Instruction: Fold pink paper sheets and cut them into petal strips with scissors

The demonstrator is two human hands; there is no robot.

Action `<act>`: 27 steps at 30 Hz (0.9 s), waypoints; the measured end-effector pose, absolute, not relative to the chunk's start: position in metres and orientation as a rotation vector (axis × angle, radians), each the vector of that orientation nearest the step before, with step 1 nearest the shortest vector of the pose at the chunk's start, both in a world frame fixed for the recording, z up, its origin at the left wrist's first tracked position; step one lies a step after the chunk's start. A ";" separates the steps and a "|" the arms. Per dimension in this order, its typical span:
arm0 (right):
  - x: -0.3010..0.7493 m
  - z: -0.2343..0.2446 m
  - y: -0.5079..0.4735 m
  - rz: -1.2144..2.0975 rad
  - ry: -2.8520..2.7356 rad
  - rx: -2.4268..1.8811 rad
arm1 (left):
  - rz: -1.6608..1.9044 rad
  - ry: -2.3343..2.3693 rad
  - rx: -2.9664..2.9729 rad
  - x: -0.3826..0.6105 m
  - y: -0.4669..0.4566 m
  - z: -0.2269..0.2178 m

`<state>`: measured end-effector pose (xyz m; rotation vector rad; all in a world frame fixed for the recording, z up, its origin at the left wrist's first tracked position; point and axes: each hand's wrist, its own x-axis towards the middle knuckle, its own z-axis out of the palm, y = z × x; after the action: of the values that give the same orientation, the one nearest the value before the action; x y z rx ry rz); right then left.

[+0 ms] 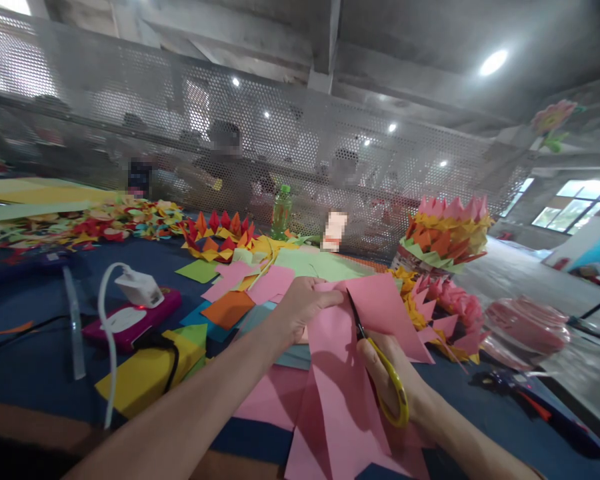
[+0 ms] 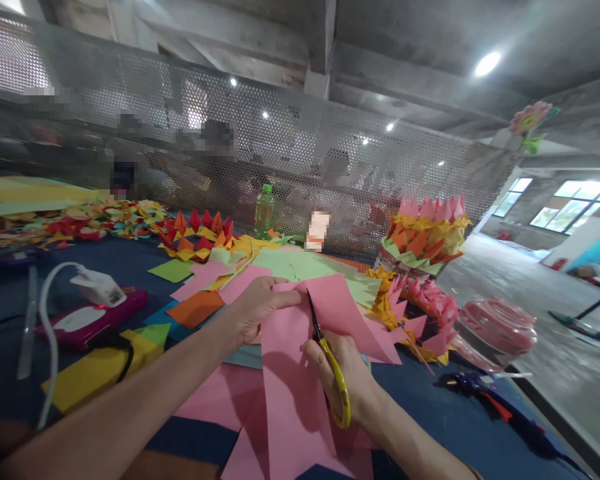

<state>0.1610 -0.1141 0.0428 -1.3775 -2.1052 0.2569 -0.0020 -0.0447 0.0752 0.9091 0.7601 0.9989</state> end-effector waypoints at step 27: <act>0.160 0.045 -0.113 0.424 -2.001 -1.505 | 0.914 0.684 0.952 -0.001 -0.046 0.069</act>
<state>0.1597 -0.1130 0.0453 -1.5052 -2.0008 0.4237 -0.0010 -0.0461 0.0691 0.9524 0.6845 0.9136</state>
